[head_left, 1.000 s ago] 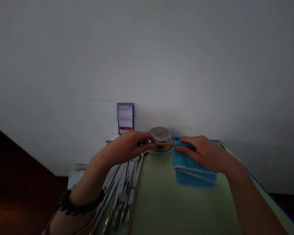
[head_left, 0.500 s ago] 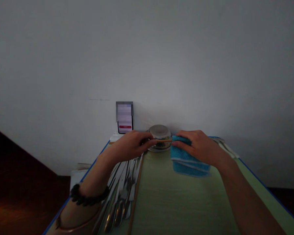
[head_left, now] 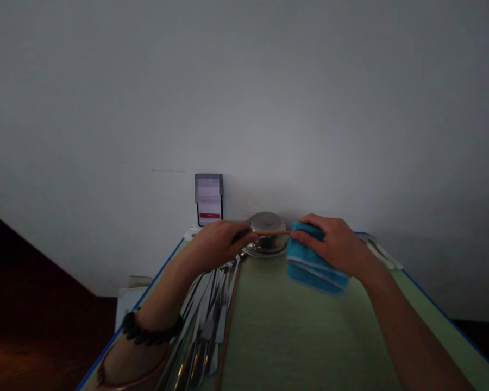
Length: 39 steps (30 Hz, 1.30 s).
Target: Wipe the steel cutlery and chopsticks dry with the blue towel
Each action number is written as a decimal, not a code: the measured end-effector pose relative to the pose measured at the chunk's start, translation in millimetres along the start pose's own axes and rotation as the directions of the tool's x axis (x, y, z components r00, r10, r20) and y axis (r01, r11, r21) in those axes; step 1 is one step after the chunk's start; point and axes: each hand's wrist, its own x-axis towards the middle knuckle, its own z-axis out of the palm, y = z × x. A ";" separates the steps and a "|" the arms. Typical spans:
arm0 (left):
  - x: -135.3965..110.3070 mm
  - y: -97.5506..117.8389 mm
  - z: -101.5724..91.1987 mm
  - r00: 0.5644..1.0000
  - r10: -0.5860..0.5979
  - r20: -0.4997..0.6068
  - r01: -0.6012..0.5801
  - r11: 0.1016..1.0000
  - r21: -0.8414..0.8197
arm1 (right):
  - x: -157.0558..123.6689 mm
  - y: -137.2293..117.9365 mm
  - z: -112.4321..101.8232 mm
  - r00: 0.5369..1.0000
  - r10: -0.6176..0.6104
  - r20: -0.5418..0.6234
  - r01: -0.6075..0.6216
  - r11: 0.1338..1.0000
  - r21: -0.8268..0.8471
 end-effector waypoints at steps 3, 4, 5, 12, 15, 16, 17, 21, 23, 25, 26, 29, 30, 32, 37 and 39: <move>1.6 3.5 -1.6 1.000 0.017 -0.013 -0.018 1.000 -0.020 | 0.0 -5.5 -0.9 0.996 0.016 -0.085 -0.012 0.999 0.044; 2.0 4.3 -2.0 1.000 0.025 -0.012 -0.025 0.999 -0.032 | 0.0 -6.5 -1.4 0.993 0.025 -0.113 -0.019 0.998 0.055; 2.3 4.8 -2.4 0.999 0.032 -0.008 -0.032 0.998 -0.045 | 0.0 -6.9 -1.9 0.990 0.034 -0.136 -0.026 0.998 0.065; 0.9 0.9 -1.6 1.000 0.018 0.017 -0.017 0.999 -0.039 | 0.1 -4.6 -1.7 1.000 0.004 0.003 -0.005 0.997 0.083; 1.8 1.3 2.0 1.000 0.009 0.013 -0.008 1.000 -0.021 | 0.6 -3.0 -1.8 1.000 -0.011 0.025 0.009 0.999 0.051; 2.2 2.0 3.3 1.000 0.007 0.009 -0.007 1.000 -0.024 | 0.8 -2.6 -2.2 1.000 -0.007 0.000 0.007 0.999 0.043; 2.6 2.9 4.3 1.000 0.006 0.004 -0.006 1.000 -0.028 | 0.8 -2.4 -2.6 1.000 -0.003 -0.026 0.004 0.999 0.040; 2.7 5.0 4.5 1.000 0.018 -0.014 -0.018 0.999 -0.044 | 0.2 -3.7 -3.7 0.997 0.014 -0.076 -0.008 0.996 0.086; 2.2 5.3 2.2 1.000 0.022 -0.016 -0.022 0.998 -0.056 | -0.1 -4.5 -3.1 0.992 0.060 -0.112 -0.043 0.987 0.155; 1.7 5.2 -0.7 1.000 0.020 -0.006 -0.021 0.996 -0.084 | -0.2 -4.7 -2.2 0.979 0.130 -0.154 -0.089 0.965 0.247; 1.5 4.9 -1.9 1.000 0.021 0.001 -0.021 0.995 -0.100 | -0.2 -4.4 -2.0 0.973 0.159 -0.168 -0.107 0.953 0.284; 0.0 0.7 -5.0 0.999 0.028 0.027 -0.024 0.990 -0.140 | -0.5 -1.9 -4.1 0.964 0.183 -0.191 -0.123 0.949 0.289; -1.1 -1.8 -5.9 0.999 0.030 0.040 -0.024 0.989 -0.148 | -0.9 -0.6 -5.9 0.971 0.164 -0.172 -0.116 0.959 0.260; -3.9 -7.5 -8.3 0.997 0.026 0.071 -0.015 0.988 -0.153 | -2.0 1.9 -9.8 0.992 0.107 -0.073 -0.091 0.975 0.202; -6.7 -9.2 -16.1 0.997 0.011 0.078 0.007 0.973 -0.230 | -0.7 -2.6 -9.5 0.968 0.165 -0.188 -0.099 0.943 0.317; -3.6 -1.1 -17.8 0.998 0.014 0.058 0.004 0.955 -0.297 | 2.5 -9.6 -3.0 0.877 0.304 -0.371 -0.104 0.876 0.472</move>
